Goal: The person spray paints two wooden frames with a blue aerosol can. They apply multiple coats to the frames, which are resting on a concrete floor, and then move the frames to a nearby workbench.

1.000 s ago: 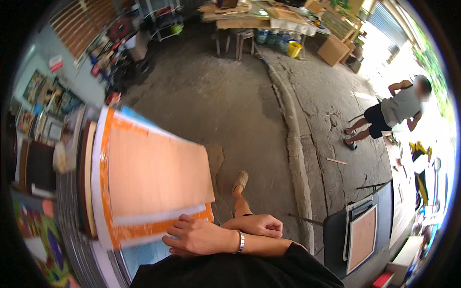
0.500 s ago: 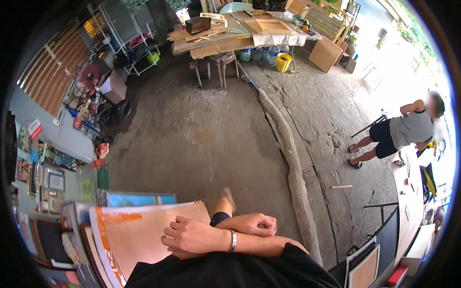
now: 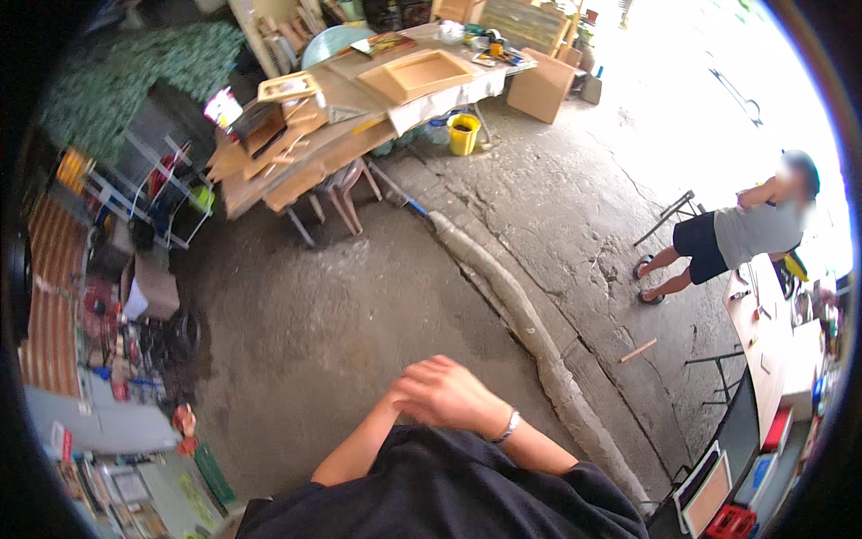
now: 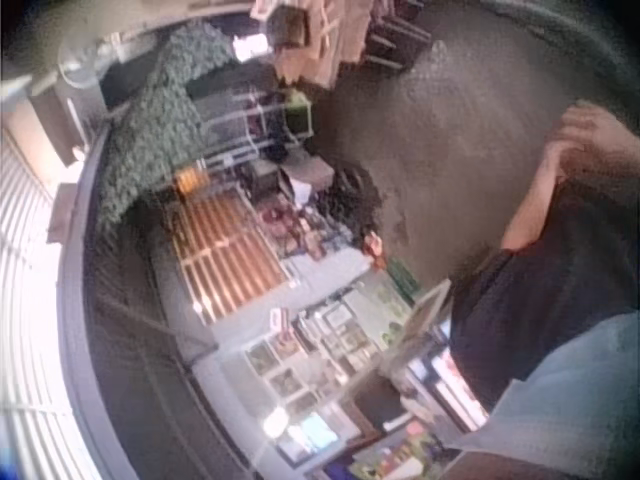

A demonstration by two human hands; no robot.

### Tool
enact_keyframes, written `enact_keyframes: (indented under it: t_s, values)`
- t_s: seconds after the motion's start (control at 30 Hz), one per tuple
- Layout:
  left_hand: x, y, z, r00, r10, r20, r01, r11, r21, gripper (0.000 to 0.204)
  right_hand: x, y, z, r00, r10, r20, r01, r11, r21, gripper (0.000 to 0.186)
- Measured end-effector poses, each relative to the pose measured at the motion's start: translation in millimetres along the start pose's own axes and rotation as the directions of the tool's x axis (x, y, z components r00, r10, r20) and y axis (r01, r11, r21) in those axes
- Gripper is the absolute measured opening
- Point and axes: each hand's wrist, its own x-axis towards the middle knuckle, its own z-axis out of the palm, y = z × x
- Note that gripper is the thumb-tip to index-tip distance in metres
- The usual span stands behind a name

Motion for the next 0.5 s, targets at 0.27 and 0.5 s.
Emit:
enact_keyframes:
  t_s: [0.27, 0.5]
  values:
    - [218.2, 42.2, -214.5, 0.918, -0.216, -0.333, 0.233, 0.973, 0.012, 0.024, 8.1, 247.0, -90.8, 0.647, 0.681, -0.343, -0.696, 0.711, 0.101, 0.019]
    - [428.8, 167.1, -417.7, 0.718, 0.031, -0.695, 0.053, 0.994, 0.099, 0.033, 132.8, 407.7, -228.9, 0.678, 0.649, -0.345, -0.701, 0.713, -0.035, 0.024]
